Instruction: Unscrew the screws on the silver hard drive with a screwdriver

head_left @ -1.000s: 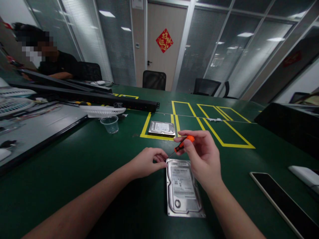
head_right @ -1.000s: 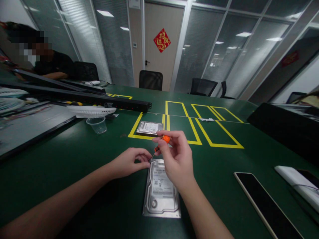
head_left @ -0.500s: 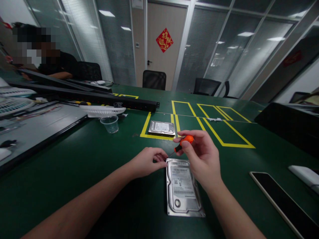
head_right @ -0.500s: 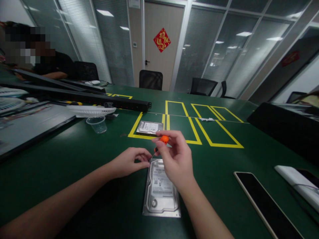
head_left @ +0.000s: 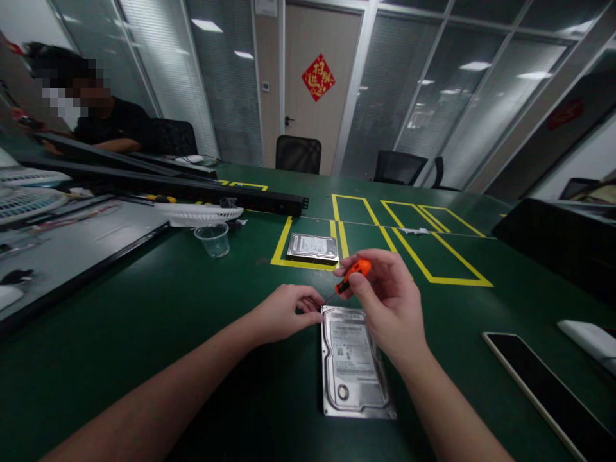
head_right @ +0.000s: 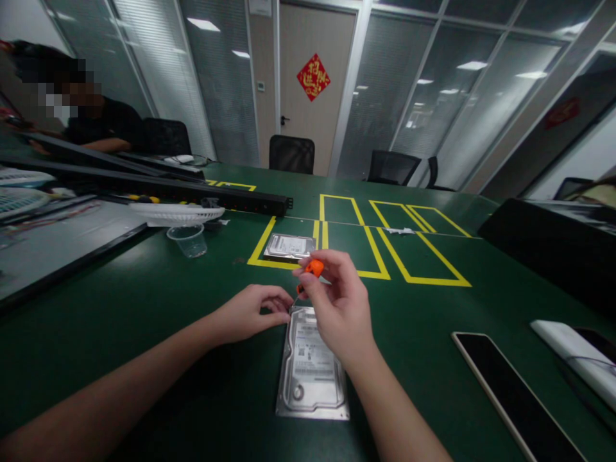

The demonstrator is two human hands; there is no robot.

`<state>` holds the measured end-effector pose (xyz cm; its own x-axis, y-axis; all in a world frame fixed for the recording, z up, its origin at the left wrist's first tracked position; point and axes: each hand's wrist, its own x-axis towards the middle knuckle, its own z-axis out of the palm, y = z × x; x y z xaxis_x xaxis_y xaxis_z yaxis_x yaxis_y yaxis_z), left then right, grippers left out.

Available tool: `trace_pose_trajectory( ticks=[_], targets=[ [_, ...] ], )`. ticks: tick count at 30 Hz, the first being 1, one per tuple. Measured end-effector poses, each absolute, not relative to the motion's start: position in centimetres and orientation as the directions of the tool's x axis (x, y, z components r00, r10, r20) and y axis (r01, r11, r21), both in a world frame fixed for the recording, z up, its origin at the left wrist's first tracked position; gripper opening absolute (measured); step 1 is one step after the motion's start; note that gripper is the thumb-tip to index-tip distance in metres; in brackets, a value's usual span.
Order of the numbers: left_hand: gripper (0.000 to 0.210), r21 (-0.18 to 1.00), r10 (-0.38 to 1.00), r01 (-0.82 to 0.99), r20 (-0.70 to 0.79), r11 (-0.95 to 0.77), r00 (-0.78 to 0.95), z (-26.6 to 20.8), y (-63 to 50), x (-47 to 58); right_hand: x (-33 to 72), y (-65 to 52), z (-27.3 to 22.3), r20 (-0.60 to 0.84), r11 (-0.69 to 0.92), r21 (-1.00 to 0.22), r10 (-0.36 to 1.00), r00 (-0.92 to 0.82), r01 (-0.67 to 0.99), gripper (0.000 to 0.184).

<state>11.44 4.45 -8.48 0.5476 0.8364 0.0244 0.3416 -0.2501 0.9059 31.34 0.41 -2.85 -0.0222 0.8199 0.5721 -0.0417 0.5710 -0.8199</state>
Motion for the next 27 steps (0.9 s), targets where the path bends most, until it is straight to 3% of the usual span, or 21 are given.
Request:
trace_pose_trajectory(
  ticks=[6,11,21,27],
  targets=[
    [0.026,0.915,0.828,0.319,0.027,-0.246,0.56,-8.57,4.49,11.43,31.4,0.44,-2.94,0.567,0.564,-0.823,0.82,-0.071,-0.059,0.024],
    [0.026,0.906,0.832,0.333,0.035,-0.259,0.554,-8.69,4.56,11.42,31.2,0.2,-2.61,0.547,0.546,-0.836,0.837,-0.016,-0.055,0.015],
    [0.024,0.91,0.831,0.331,0.025,-0.249,0.556,-8.39,4.43,11.43,31.37,0.46,-2.98,0.556,0.554,-0.831,0.827,-0.081,-0.044,0.025],
    [0.026,0.906,0.834,0.341,0.023,-0.251,0.551,-8.44,4.49,11.42,31.13,0.22,-2.49,0.541,0.541,-0.84,0.841,0.013,-0.034,0.016]
  ],
)
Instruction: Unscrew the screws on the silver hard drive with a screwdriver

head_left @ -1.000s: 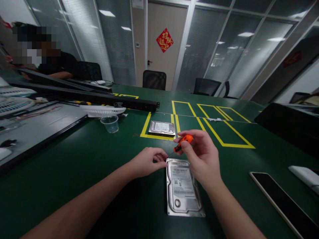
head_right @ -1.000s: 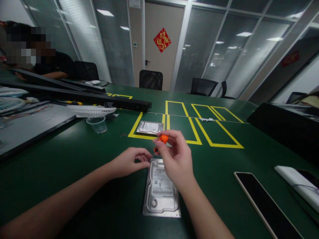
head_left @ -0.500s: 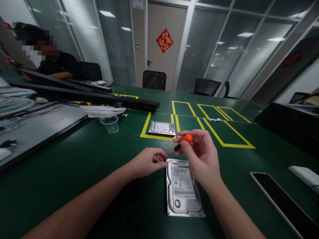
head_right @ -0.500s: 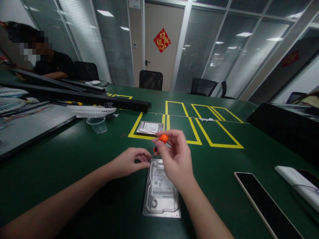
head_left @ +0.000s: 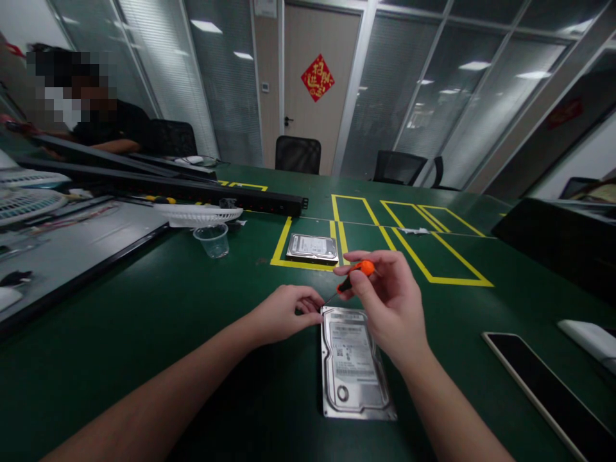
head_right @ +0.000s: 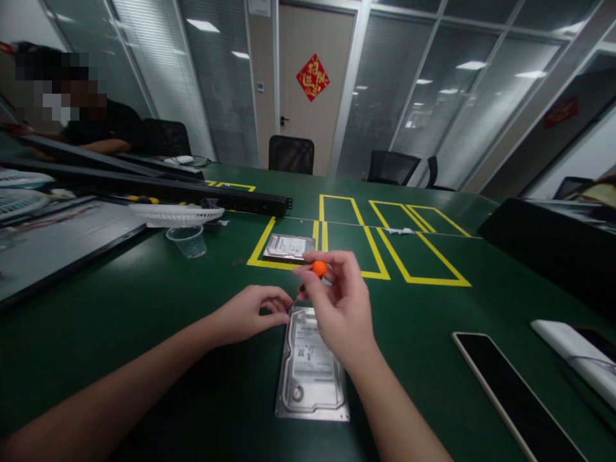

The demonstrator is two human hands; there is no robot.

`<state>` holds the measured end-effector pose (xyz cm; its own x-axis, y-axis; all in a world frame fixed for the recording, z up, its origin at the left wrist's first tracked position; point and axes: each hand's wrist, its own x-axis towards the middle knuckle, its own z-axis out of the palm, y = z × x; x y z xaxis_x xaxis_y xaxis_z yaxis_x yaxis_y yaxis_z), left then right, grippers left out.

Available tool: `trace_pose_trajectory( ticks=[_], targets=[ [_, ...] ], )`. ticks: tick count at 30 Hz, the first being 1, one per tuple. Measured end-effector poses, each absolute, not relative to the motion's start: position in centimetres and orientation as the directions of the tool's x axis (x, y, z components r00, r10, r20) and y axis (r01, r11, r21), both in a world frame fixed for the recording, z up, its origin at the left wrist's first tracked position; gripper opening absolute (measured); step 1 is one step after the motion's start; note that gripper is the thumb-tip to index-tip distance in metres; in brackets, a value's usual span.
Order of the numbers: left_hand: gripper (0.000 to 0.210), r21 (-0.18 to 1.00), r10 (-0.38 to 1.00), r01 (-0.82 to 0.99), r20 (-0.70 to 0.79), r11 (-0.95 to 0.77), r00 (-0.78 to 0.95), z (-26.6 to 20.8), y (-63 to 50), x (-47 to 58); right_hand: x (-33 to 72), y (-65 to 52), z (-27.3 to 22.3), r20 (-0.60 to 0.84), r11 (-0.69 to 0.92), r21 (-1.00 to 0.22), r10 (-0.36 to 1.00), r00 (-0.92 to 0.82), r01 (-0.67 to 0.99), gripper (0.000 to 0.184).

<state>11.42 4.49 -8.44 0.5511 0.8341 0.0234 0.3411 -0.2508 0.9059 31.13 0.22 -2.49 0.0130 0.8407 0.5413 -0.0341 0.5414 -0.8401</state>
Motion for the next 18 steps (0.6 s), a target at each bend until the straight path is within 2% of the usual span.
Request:
trace_pose_trajectory(
  ticks=[8,12,15,18],
  targets=[
    [0.025,0.909,0.832,0.33,0.031,-0.253,0.554,-8.44,4.44,11.36,31.39,0.42,-2.83,0.556,0.552,-0.831,0.826,-0.09,-0.067,0.024],
    [0.025,0.903,0.833,0.341,0.032,-0.26,0.552,-8.48,4.44,11.4,31.28,0.33,-2.59,0.547,0.545,-0.836,0.837,-0.023,-0.065,0.014],
    [0.025,0.899,0.836,0.346,0.038,-0.268,0.548,-8.6,4.5,11.38,31.17,0.29,-2.59,0.534,0.533,-0.843,0.846,0.01,-0.067,0.021],
    [0.026,0.899,0.831,0.339,0.047,-0.277,0.555,-8.67,4.53,11.35,31.29,0.35,-2.84,0.548,0.544,-0.835,0.836,-0.039,-0.083,0.023]
  ],
)
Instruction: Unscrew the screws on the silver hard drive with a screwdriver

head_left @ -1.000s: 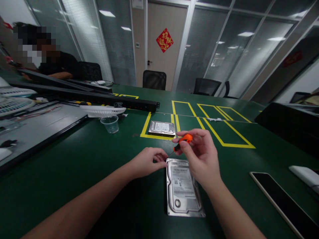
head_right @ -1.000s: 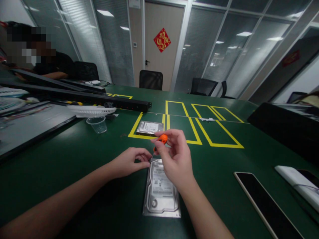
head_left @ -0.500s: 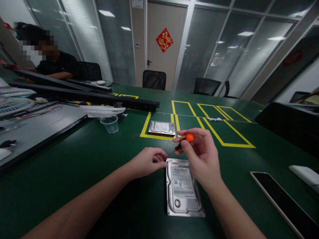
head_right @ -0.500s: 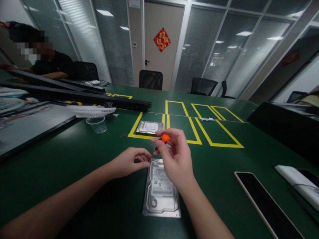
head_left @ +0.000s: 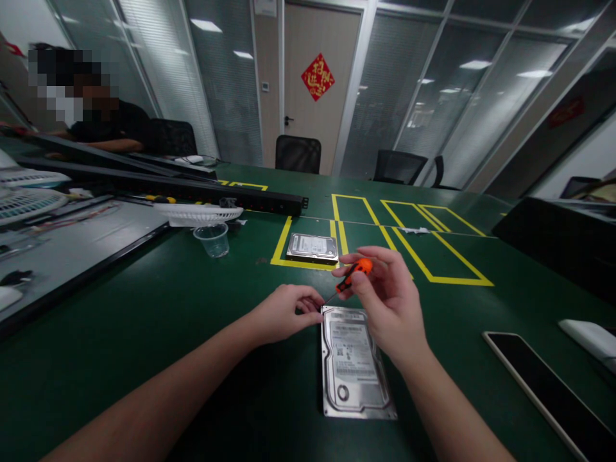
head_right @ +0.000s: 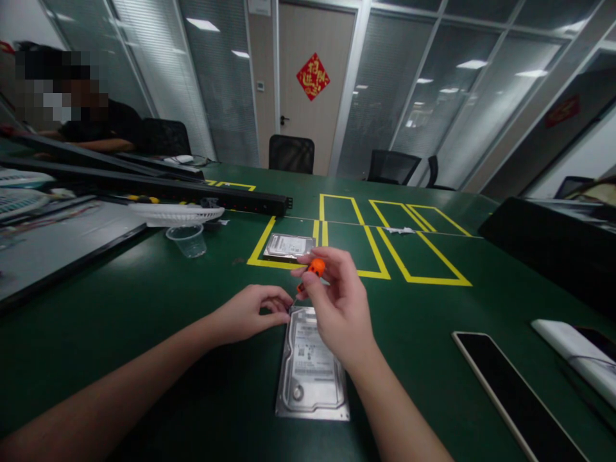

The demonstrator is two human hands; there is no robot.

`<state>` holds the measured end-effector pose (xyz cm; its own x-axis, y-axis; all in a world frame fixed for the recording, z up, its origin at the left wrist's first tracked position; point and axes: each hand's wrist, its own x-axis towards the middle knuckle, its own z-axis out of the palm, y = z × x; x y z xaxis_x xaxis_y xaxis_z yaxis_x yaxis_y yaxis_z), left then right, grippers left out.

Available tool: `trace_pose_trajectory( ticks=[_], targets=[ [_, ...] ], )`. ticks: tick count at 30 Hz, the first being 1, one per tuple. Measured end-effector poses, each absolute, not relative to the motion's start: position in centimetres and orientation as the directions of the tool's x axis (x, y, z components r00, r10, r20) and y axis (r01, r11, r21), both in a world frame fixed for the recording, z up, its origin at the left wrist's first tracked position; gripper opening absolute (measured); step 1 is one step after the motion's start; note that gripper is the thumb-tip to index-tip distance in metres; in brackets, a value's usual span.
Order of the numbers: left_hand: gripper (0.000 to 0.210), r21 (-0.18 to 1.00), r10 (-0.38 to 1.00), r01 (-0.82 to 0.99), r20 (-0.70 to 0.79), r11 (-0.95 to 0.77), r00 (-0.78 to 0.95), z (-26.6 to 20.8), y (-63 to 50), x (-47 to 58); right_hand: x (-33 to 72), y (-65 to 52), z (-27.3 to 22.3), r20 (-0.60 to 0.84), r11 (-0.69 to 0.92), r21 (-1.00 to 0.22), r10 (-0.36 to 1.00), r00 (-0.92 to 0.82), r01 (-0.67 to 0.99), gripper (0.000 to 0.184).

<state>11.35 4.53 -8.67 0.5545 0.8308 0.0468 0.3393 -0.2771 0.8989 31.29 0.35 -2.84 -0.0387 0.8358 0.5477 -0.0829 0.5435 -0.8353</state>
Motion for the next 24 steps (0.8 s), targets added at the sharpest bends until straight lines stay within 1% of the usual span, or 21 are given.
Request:
trace_pose_trajectory(
  ticks=[3,5,9,10,13,17,19,23,24],
  targets=[
    [0.026,0.902,0.829,0.335,0.043,-0.272,0.558,-8.64,4.52,11.35,31.53,0.44,-3.05,0.552,0.546,-0.834,0.83,-0.082,-0.081,0.025],
    [0.024,0.904,0.831,0.333,0.041,-0.267,0.555,-8.61,4.5,11.36,31.62,0.45,-3.03,0.548,0.544,-0.836,0.833,-0.078,-0.07,0.026],
    [0.026,0.903,0.834,0.342,0.033,-0.261,0.55,-8.6,4.49,11.38,31.53,0.31,-2.69,0.547,0.546,-0.837,0.837,-0.012,-0.035,0.014],
    [0.026,0.902,0.835,0.345,0.03,-0.259,0.549,-8.6,4.49,11.37,31.49,0.25,-2.62,0.545,0.545,-0.838,0.838,0.003,-0.034,0.014],
    [0.026,0.9,0.833,0.345,0.033,-0.265,0.552,-8.59,4.48,11.34,31.47,0.18,-2.61,0.552,0.551,-0.833,0.833,-0.017,-0.041,0.02],
    [0.025,0.907,0.829,0.329,0.04,-0.265,0.558,-8.51,4.45,11.32,31.64,0.28,-2.81,0.566,0.563,-0.824,0.819,-0.091,-0.06,0.025],
    [0.024,0.909,0.831,0.329,0.034,-0.258,0.556,-8.48,4.44,11.35,31.64,0.31,-2.79,0.559,0.556,-0.829,0.824,-0.092,-0.056,0.026],
    [0.024,0.908,0.833,0.333,0.031,-0.254,0.552,-8.47,4.43,11.42,31.42,0.27,-2.52,0.54,0.539,-0.841,0.841,-0.029,-0.052,0.014],
    [0.025,0.908,0.833,0.333,0.032,-0.255,0.552,-8.47,4.43,11.43,31.37,0.27,-2.48,0.54,0.538,-0.841,0.842,-0.016,-0.058,0.014]
  ],
)
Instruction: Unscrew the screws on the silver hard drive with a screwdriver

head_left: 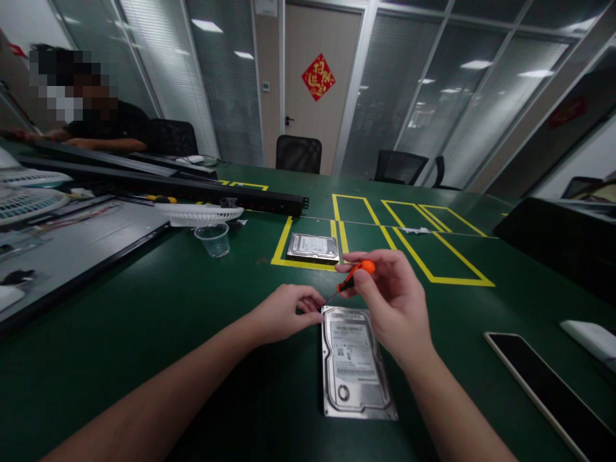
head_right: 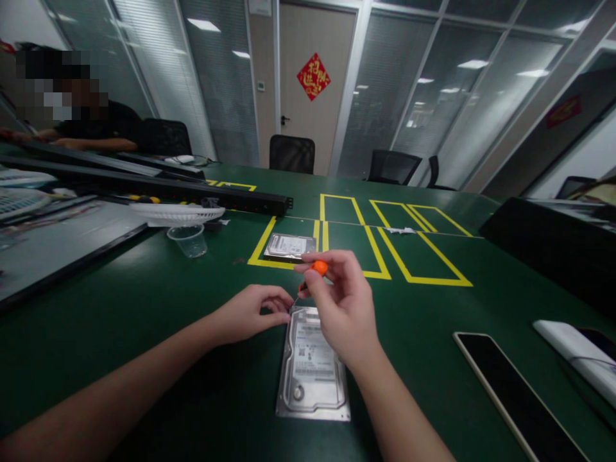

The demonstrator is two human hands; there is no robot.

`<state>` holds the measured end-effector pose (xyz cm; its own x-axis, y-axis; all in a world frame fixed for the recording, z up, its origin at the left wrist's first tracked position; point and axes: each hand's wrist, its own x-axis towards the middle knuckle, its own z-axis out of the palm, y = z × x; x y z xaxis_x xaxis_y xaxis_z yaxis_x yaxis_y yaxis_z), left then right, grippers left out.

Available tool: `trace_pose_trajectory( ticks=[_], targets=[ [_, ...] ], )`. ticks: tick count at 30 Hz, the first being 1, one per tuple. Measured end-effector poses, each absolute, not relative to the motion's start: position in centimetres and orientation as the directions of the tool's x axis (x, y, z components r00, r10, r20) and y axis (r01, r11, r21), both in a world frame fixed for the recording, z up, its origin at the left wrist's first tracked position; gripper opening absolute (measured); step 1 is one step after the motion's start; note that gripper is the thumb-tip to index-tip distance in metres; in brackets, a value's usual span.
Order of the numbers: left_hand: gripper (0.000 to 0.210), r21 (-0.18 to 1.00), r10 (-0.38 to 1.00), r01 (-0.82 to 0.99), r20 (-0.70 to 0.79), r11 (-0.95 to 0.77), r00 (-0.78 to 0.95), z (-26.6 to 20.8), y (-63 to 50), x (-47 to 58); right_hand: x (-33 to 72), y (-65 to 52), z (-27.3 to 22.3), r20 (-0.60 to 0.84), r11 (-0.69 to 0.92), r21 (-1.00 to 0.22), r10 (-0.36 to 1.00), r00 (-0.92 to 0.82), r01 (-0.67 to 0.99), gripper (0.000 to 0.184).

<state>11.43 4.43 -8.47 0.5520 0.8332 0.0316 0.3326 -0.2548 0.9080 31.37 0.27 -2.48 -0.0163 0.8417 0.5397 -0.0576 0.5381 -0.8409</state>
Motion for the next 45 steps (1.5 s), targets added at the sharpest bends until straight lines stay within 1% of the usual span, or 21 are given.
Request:
trace_pose_trajectory(
  ticks=[2,7,9,12,15,19,22,27,31,34,36,40,42,45],
  targets=[
    [0.025,0.907,0.833,0.335,0.031,-0.256,0.552,-8.47,4.43,11.44,31.32,0.3,-2.5,0.545,0.543,-0.837,0.838,-0.019,-0.069,0.018],
    [0.024,0.907,0.831,0.337,0.026,-0.254,0.555,-8.44,4.45,11.4,31.57,0.46,-2.81,0.553,0.546,-0.833,0.828,-0.094,-0.087,0.024],
    [0.025,0.906,0.83,0.336,0.027,-0.255,0.557,-8.49,4.48,11.39,31.61,0.45,-2.84,0.548,0.542,-0.837,0.832,-0.09,-0.082,0.023],
    [0.026,0.905,0.833,0.338,0.031,-0.258,0.552,-8.61,4.51,11.39,31.46,0.33,-2.74,0.529,0.524,-0.848,0.848,-0.041,-0.082,0.015],
    [0.027,0.906,0.834,0.335,0.035,-0.26,0.551,-8.66,4.5,11.41,31.27,0.25,-2.71,0.523,0.519,-0.848,0.852,-0.018,-0.109,0.022],
    [0.026,0.909,0.834,0.329,0.033,-0.254,0.551,-8.54,4.44,11.43,31.36,0.39,-2.99,0.548,0.537,-0.833,0.833,-0.073,-0.131,0.024],
    [0.025,0.912,0.835,0.329,0.025,-0.244,0.549,-8.47,4.39,11.41,31.54,0.46,-3.12,0.554,0.544,-0.831,0.828,-0.088,-0.114,0.026],
    [0.025,0.91,0.833,0.328,0.033,-0.254,0.553,-8.63,4.44,11.42,31.46,0.29,-2.85,0.537,0.534,-0.842,0.843,-0.032,-0.08,0.014],
    [0.025,0.914,0.83,0.32,0.031,-0.249,0.557,-8.64,4.51,11.41,31.47,0.29,-2.88,0.546,0.54,-0.835,0.836,-0.045,-0.103,0.024],
    [0.024,0.916,0.829,0.319,0.025,-0.243,0.559,-8.55,4.47,11.38,31.65,0.36,-3.04,0.557,0.551,-0.83,0.827,-0.079,-0.083,0.028],
    [0.025,0.914,0.83,0.323,0.027,-0.247,0.557,-8.52,4.44,11.36,31.72,0.37,-3.05,0.561,0.557,-0.828,0.824,-0.08,-0.061,0.027],
    [0.024,0.906,0.834,0.337,0.029,-0.255,0.552,-8.56,4.48,11.37,31.59,0.3,-2.9,0.547,0.545,-0.837,0.837,-0.032,-0.054,0.016],
    [0.024,0.907,0.835,0.334,0.033,-0.256,0.549,-8.6,4.51,11.39,31.47,0.3,-2.89,0.539,0.537,-0.841,0.842,-0.021,-0.065,0.017],
    [0.025,0.91,0.834,0.329,0.033,-0.253,0.552,-8.62,4.51,11.4,31.41,0.39,-3.04,0.542,0.535,-0.838,0.838,-0.059,-0.106,0.019]
  ],
)
